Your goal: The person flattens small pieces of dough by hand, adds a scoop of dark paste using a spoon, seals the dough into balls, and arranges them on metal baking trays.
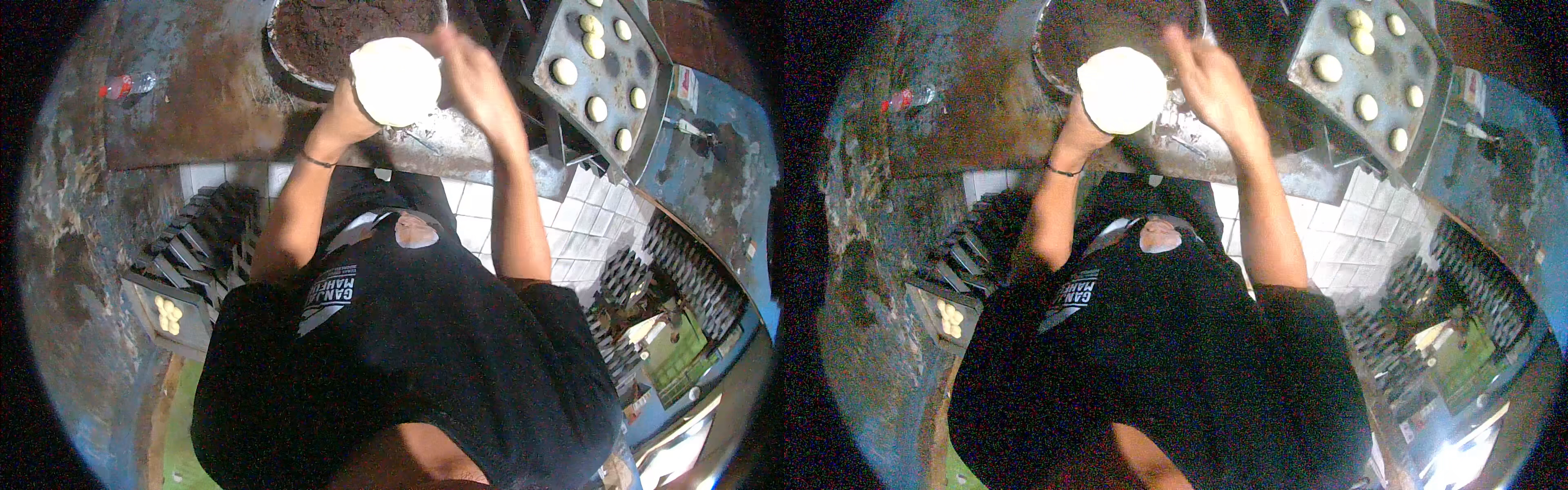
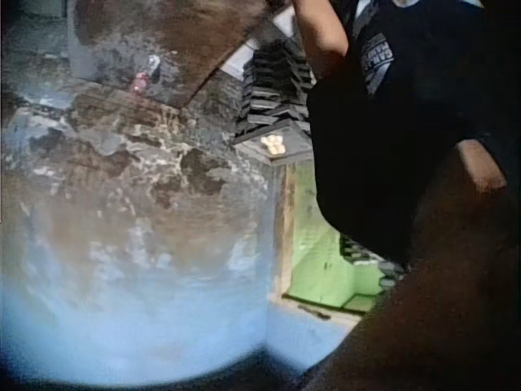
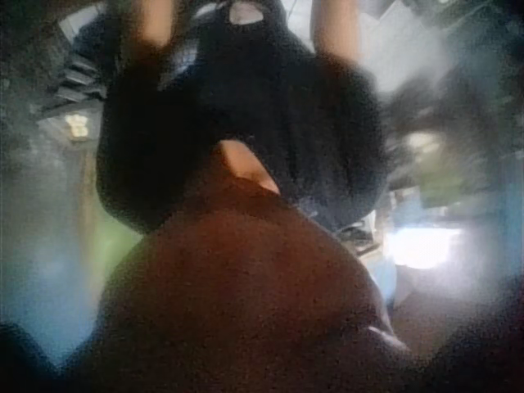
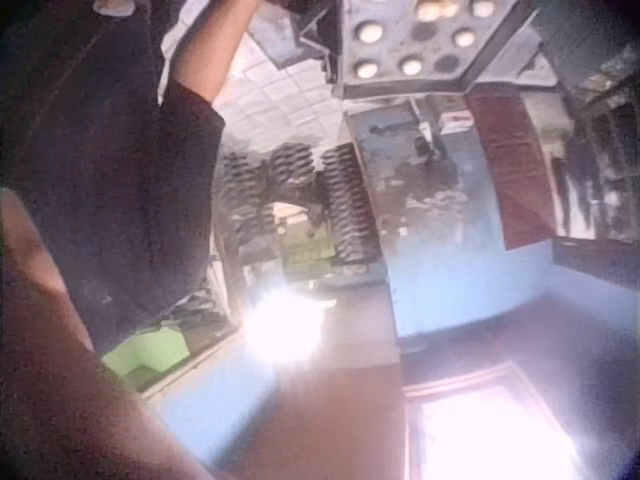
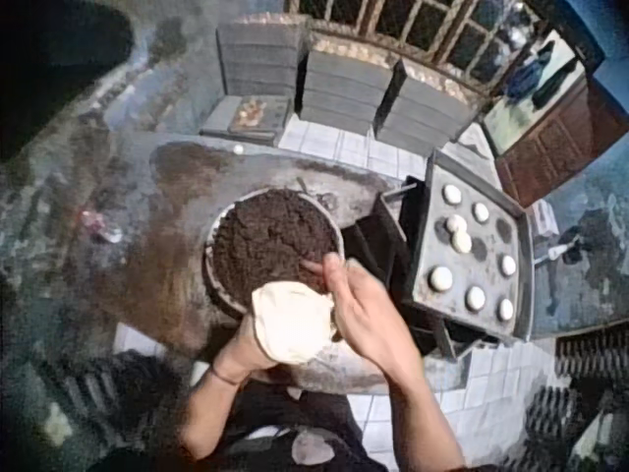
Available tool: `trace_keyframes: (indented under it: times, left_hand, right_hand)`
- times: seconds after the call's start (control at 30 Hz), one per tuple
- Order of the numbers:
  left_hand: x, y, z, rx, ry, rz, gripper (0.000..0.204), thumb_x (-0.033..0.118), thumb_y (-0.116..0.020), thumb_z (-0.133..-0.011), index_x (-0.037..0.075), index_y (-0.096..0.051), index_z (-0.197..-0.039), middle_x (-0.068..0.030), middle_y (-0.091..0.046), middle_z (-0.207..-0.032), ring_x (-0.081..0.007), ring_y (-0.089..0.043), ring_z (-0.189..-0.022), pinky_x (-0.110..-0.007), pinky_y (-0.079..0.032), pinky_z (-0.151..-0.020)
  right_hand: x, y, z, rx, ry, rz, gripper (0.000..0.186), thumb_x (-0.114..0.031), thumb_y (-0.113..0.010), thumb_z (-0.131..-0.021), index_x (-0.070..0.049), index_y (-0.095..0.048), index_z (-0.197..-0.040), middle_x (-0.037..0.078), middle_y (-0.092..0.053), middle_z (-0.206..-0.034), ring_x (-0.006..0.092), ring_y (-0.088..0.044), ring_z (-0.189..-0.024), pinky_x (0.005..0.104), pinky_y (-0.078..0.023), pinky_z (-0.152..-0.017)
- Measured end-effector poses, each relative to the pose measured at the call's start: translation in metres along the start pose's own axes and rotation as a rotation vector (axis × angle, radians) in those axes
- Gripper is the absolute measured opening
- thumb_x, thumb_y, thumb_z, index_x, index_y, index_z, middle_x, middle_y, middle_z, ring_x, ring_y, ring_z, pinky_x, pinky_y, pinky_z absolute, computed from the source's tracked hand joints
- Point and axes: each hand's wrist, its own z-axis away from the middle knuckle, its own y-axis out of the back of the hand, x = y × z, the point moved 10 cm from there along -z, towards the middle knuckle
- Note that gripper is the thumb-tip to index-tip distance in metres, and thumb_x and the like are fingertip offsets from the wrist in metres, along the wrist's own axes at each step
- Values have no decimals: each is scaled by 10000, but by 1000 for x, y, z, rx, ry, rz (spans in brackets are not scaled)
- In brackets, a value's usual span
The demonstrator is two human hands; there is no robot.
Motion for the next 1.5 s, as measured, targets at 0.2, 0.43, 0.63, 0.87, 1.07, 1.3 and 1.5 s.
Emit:
trace_keyframes:
  times: [0.2, 0.43, 0.63, 0.87, 1.07, 1.3, 1.5]
  left_hand:
    - [-52, 78, 55, 236, 328, -460, 618, 168, -896, -772, -39, -580, -1262, -168, -700, -1224, -290, -683, -1136, -396, -529, -985]
    - [-86, 194, 126, 419, 383, -638, 405, 113, -816, -850, -40, -641, -1182, -131, -740, -1120, -231, -710, -1027, -355, -553, -861]
    - [-68, 177, 113, 462, 552, -334, 333, 96, -821, -849, -31, -688, -1127, -97, -758, -1065, -183, -710, -972, -326, -548, -839]
    - [-83, 162, 112, 491, 578, -160, 274, 101, -846, -840, -16, -740, -1065, -64, -778, -1006, -142, -714, -918, -305, -546, -830]
    - [-80, 155, 106, 419, 542, -162, 324, 147, -895, -812, -10, -749, -1056, -71, -787, -1013, -145, -724, -922, -307, -557, -842]
    - [-77, 146, 82, 289, 491, -293, 439, 224, -938, -768, 5, -744, -1095, -77, -787, -1027, -148, -727, -929, -322, -572, -851]
    - [-40, 113, 38, 171, 331, -341, 471, 212, -942, -753, 2, -732, -1119, -92, -781, -1051, -178, -731, -942, -341, -577, -889]
  right_hand:
    - [278, -134, 52, -103, -122, 891, 211, -90, -566, -948, -43, -627, -1144, 173, -650, -1230, 386, -712, -1036, 474, -617, -831]
    - [190, -139, 48, -124, 221, 570, 339, -53, -489, -949, -24, -527, -1285, 219, -640, -1257, 421, -647, -1131, 499, -558, -937]
    - [68, -93, -18, 139, 468, 744, 321, -56, -606, -889, -89, -624, -1208, 172, -636, -1006, 384, -655, -955, 497, -549, -798]
    - [77, -120, -45, -45, 595, 1040, 360, -119, -609, -865, -130, -715, -1209, 150, -681, -1186, 319, -692, -1038, 427, -589, -861]
    - [95, -114, -92, -332, 342, 1123, 385, -209, -683, -814, -71, -712, -1172, 199, -735, -1064, 389, -721, -1002, 497, -601, -849]
    - [20, -92, -66, -557, 304, 172, 324, -219, -623, -936, -21, -727, -1171, 152, -764, -1084, 233, -699, -1077, 383, -536, -984]
    - [-80, -81, 9, -93, 598, 326, 355, -74, -657, -904, -183, -731, -1233, 117, -674, -1008, 345, -667, -939, 430, -542, -888]
